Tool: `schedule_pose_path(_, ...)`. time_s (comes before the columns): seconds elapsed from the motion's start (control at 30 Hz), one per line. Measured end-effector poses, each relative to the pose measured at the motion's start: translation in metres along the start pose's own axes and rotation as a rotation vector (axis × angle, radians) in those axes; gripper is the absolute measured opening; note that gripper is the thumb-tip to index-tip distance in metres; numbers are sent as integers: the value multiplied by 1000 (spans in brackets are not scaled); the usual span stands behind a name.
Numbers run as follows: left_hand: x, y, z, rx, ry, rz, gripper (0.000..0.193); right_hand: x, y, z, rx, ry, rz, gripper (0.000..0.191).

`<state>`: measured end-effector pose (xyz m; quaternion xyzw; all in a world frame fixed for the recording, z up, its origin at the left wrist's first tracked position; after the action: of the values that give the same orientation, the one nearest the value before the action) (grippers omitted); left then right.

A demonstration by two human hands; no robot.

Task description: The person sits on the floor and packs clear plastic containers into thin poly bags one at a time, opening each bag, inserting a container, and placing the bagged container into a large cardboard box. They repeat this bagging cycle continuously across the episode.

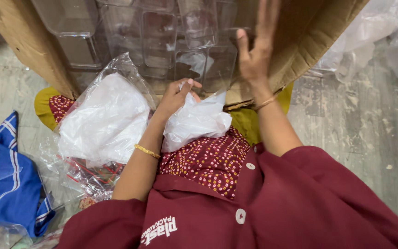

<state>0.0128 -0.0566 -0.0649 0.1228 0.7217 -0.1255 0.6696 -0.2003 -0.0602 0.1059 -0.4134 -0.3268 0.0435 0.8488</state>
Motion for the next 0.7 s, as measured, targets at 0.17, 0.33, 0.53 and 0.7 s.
schedule_pose_path(0.17,-5,-1,-1,-6,-12,30,44,13,22,-46,348,-47,201,55)
schedule_pose_path(0.33,-74,-9,3,-84,-139,-261,52,16,9,-4,136,-109,-115,36)
schedule_pose_path(0.53,-177,-25,-9,-40,-97,-481,59,69,-2,-10,622,-816,-430,60)
schedule_pose_path(0.7,-215,-15,-19,78,-53,-538,60,65,12,-14,756,-802,-532,36)
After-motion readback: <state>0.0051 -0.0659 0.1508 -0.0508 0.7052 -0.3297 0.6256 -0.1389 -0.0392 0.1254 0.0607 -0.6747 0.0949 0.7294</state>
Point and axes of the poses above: each hand's wrist, its own y-axis away from the middle knuckle, its own z-axis out of the back of the hand, x = y × z, the point moved 8 cm from there along -y, towards the middle knuckle, and after that the axes turned 11 degrees about -x, right-handed, at the moved point
